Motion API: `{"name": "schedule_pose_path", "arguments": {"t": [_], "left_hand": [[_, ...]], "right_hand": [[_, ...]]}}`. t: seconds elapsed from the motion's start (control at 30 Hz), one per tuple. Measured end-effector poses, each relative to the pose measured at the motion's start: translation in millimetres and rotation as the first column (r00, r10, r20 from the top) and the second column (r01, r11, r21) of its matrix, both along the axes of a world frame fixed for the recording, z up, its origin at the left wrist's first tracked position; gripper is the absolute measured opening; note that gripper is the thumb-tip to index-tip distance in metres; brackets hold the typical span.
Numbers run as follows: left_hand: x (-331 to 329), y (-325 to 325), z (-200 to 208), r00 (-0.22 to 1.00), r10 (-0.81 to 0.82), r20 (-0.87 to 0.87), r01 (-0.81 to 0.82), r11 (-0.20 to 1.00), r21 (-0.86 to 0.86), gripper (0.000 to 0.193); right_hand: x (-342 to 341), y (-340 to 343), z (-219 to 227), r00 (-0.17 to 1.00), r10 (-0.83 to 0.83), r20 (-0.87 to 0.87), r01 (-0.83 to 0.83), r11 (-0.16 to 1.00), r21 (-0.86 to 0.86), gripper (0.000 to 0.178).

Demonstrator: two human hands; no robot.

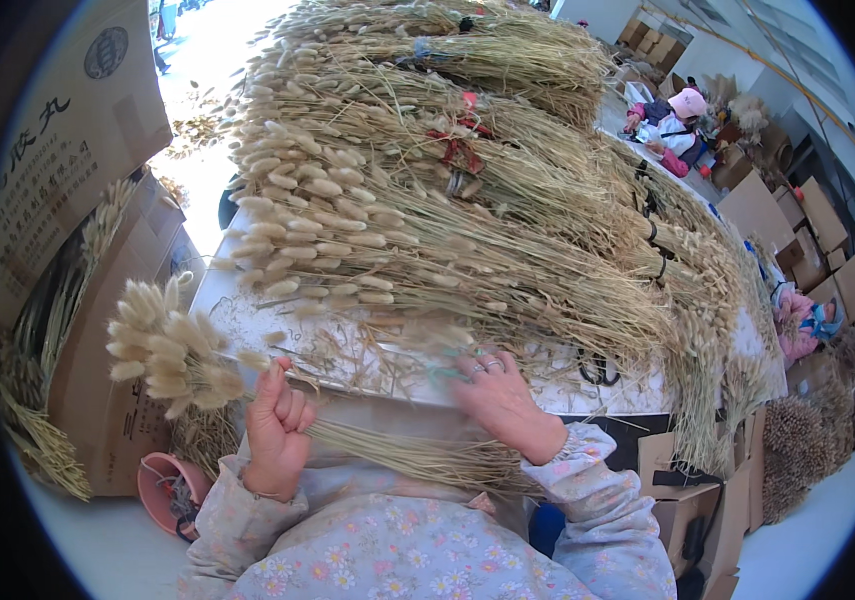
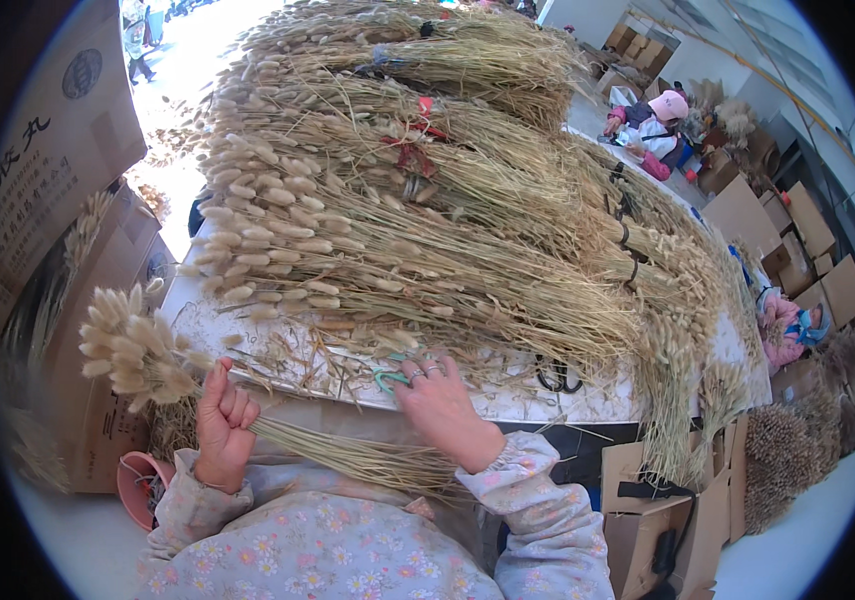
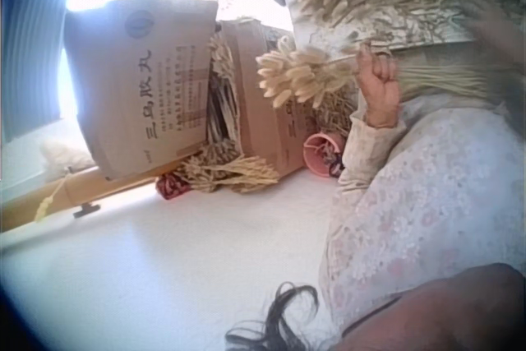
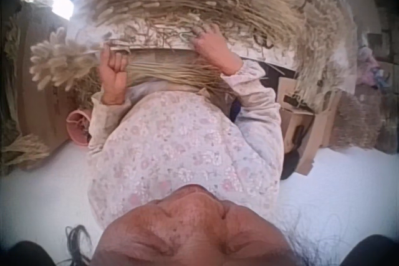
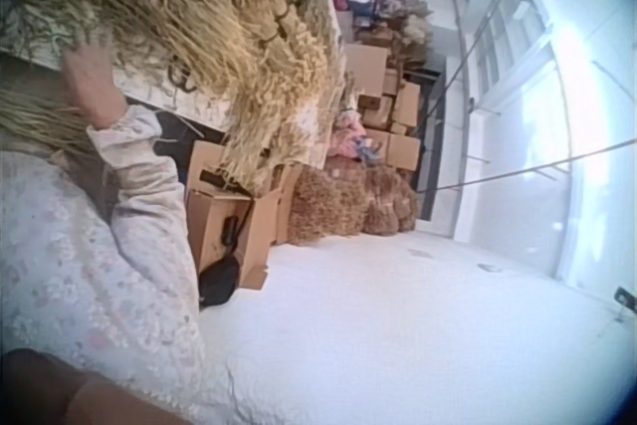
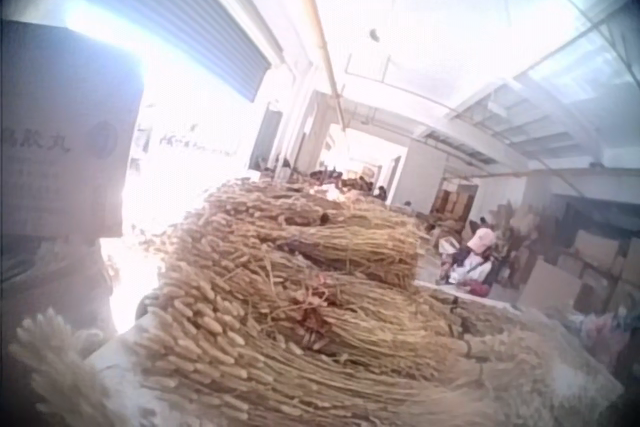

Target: The person gathers dried wheat stalks from a large pile on a table, aligns them into a bundle, and secures the bundle with a rubber band. The person repeats this process, placing completed bundles aside.

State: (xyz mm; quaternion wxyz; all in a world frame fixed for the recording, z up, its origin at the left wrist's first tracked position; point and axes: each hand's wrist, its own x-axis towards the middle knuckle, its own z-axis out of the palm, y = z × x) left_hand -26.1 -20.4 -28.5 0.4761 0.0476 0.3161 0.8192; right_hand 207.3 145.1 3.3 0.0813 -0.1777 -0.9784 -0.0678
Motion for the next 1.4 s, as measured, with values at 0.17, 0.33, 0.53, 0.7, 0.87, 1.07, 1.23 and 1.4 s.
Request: {"name": "schedule_pose_path", "arguments": {"t": [0.17, 0.33, 0.53, 0.7, 0.87, 1.07, 1.23, 1.4], "left_hand": [[2.3, -0.7, 1.2, 1.000, -0.007, -0.004, 0.007, 0.999, -0.045, 0.018], [6.2, 1.3, 3.9, 0.999, -0.052, -0.007, 0.051, 0.998, -0.027, 0.016], [5.6, -0.4, 4.4, 0.998, -0.064, 0.009, 0.064, 0.998, -0.029, 0.017], [8.4, 4.3, 10.5, 0.998, -0.055, 0.001, 0.055, 0.998, -0.037, 0.016], [13.6, 14.0, 23.2, 0.994, -0.092, -0.050, 0.091, 0.996, -0.014, 0.019], [26.7, 20.3, 41.6, 0.983, -0.163, -0.082, 0.164, 0.987, 0.004, 0.017], [21.6, 14.2, 47.6, 0.988, -0.154, -0.029, 0.154, 0.988, -0.006, 0.018], [19.4, 8.9, 47.6, 0.977, -0.210, -0.028, 0.210, 0.978, 0.005, 0.032]], "right_hand": [[28.6, 25.0, 27.9, 0.919, -0.215, -0.332, 0.037, 0.882, -0.470, 0.013], [35.3, 41.1, 1.9, 0.919, -0.393, -0.047, 0.359, 0.878, -0.316, 0.024], [33.9, 35.5, -23.9, 0.964, -0.263, -0.041, 0.224, 0.886, -0.407, 0.022], [36.7, 43.1, 41.2, 0.862, -0.470, -0.187, 0.052, 0.449, -0.892, 0.029], [21.5, 42.1, 107.1, 0.883, -0.397, -0.251, -0.137, 0.295, -0.946, 0.032], [-54.5, 1.2, 82.9, 0.958, -0.050, -0.283, -0.214, 0.533, -0.819, 0.027], [-94.1, -35.0, 64.6, 0.960, 0.092, -0.264, -0.270, 0.547, -0.792, 0.022], [-103.8, -41.4, 61.1, 0.975, 0.116, -0.191, -0.221, 0.625, -0.748, 0.017]]}}
